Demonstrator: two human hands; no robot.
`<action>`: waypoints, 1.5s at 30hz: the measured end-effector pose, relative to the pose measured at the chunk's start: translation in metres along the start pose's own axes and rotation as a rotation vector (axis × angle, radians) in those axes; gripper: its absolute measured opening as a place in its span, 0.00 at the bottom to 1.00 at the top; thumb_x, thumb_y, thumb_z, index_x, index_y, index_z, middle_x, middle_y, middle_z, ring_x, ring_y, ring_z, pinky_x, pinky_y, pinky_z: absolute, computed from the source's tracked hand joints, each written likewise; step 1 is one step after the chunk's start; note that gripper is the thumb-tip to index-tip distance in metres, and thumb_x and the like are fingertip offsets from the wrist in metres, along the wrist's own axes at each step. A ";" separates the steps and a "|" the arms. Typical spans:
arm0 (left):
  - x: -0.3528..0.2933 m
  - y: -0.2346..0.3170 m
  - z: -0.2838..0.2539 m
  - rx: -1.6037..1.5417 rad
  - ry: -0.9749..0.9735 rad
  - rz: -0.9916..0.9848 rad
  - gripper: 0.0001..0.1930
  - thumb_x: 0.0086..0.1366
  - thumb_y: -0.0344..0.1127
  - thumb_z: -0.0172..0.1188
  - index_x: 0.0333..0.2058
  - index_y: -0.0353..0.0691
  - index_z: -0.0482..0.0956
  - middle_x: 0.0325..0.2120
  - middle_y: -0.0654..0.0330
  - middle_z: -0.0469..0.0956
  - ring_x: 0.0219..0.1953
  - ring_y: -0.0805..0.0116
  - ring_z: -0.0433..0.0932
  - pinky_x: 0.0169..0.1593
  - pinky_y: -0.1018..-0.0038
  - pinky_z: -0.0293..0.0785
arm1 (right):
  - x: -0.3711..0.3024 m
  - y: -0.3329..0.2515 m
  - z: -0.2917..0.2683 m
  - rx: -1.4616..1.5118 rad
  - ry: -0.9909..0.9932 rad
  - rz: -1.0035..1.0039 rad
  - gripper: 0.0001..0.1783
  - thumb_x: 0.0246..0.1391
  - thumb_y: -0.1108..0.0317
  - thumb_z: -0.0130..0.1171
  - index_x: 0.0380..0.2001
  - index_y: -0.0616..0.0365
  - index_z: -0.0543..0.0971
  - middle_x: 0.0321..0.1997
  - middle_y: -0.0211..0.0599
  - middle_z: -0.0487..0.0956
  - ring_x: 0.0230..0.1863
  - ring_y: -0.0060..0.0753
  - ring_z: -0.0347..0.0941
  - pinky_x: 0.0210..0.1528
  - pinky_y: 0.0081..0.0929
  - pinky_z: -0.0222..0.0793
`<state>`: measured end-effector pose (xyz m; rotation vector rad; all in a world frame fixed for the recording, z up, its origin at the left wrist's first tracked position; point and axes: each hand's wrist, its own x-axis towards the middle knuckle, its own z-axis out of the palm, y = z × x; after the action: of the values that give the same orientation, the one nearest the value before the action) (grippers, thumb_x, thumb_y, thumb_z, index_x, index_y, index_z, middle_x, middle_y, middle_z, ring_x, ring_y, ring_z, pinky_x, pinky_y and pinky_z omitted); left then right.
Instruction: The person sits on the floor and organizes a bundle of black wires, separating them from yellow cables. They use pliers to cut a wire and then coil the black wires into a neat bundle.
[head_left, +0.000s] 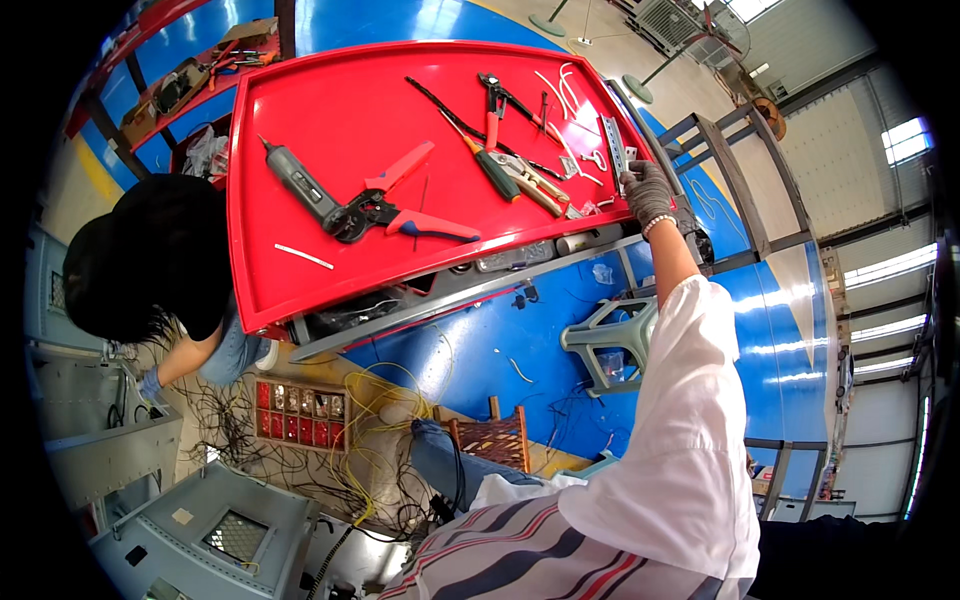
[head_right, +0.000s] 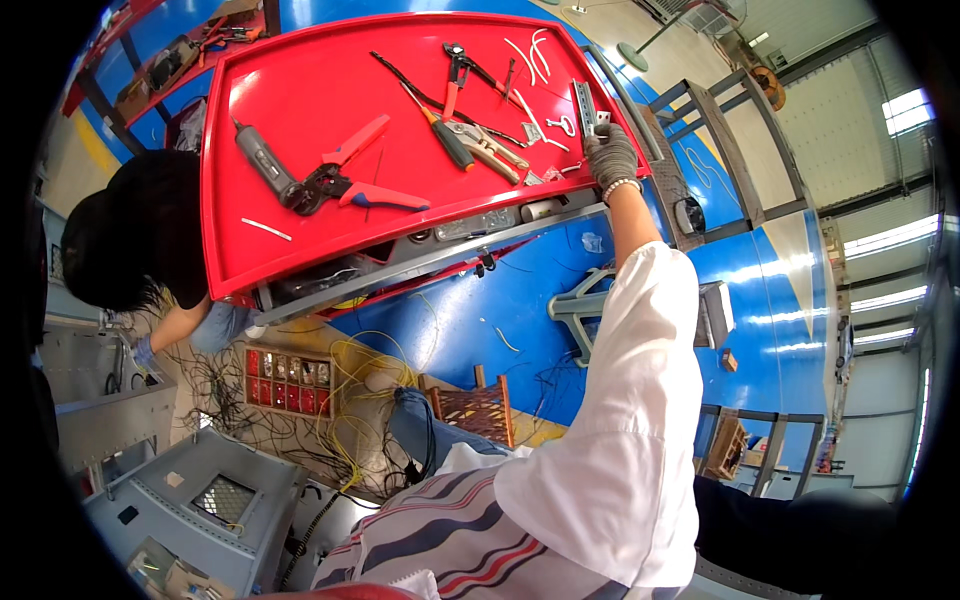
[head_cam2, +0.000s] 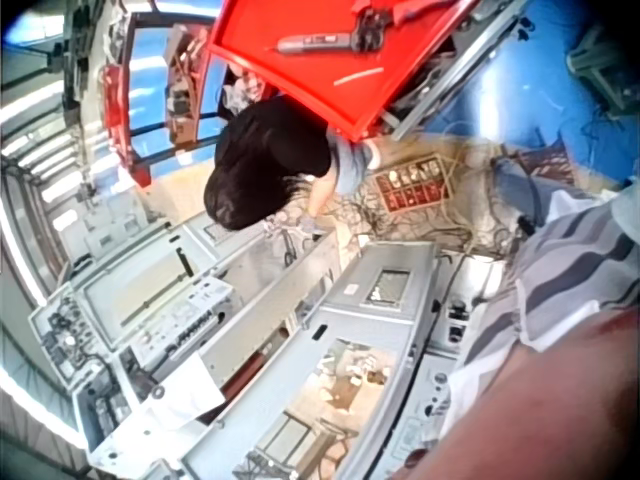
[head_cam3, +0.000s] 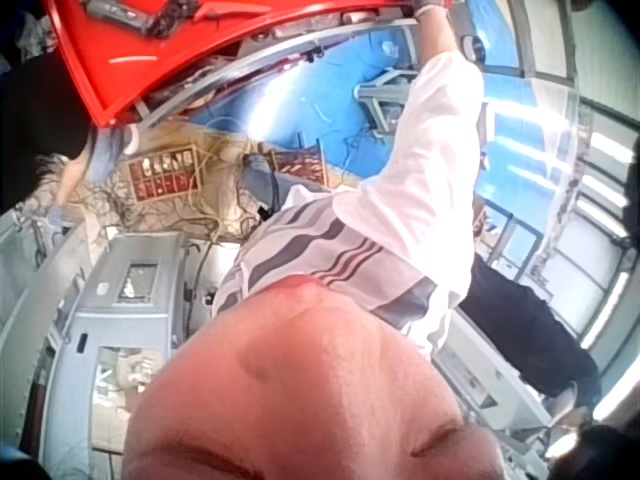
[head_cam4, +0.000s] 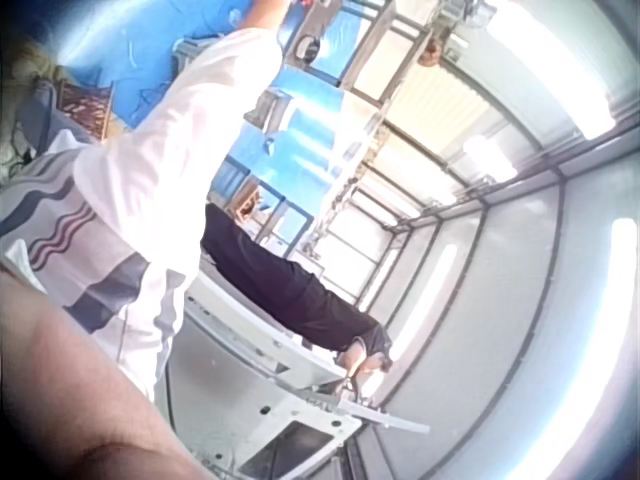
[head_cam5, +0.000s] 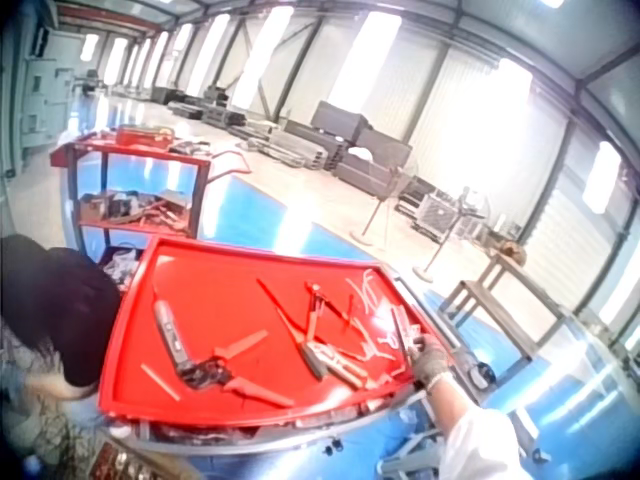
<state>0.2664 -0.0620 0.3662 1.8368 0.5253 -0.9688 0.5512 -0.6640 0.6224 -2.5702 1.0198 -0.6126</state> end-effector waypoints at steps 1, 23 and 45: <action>0.000 0.000 0.000 0.001 0.000 -0.002 0.16 0.62 0.45 0.45 0.42 0.42 0.70 0.36 0.47 0.73 0.43 0.49 0.70 0.47 0.59 0.62 | 0.002 0.006 -0.002 0.113 -0.046 0.052 0.14 0.44 0.66 0.56 0.36 0.59 0.75 0.32 0.41 0.78 0.33 0.34 0.74 0.39 0.28 0.67; 0.003 0.008 0.002 0.000 0.000 -0.017 0.17 0.62 0.45 0.45 0.42 0.41 0.70 0.36 0.47 0.73 0.42 0.49 0.71 0.45 0.59 0.63 | 0.000 -0.021 -0.016 -0.122 -0.597 -0.025 0.09 0.40 0.71 0.61 0.29 0.58 0.79 0.27 0.32 0.77 0.31 0.26 0.70 0.38 0.26 0.65; 0.006 0.010 0.001 -0.023 0.019 -0.014 0.17 0.62 0.45 0.45 0.43 0.40 0.70 0.36 0.46 0.73 0.42 0.49 0.71 0.44 0.60 0.65 | -0.002 -0.027 0.011 -0.116 -0.396 -0.030 0.11 0.46 0.60 0.56 0.30 0.55 0.78 0.29 0.41 0.78 0.31 0.36 0.73 0.37 0.30 0.66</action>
<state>0.2763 -0.0676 0.3669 1.8250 0.5598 -0.9521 0.5709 -0.6421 0.6244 -2.6588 0.9027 -0.0415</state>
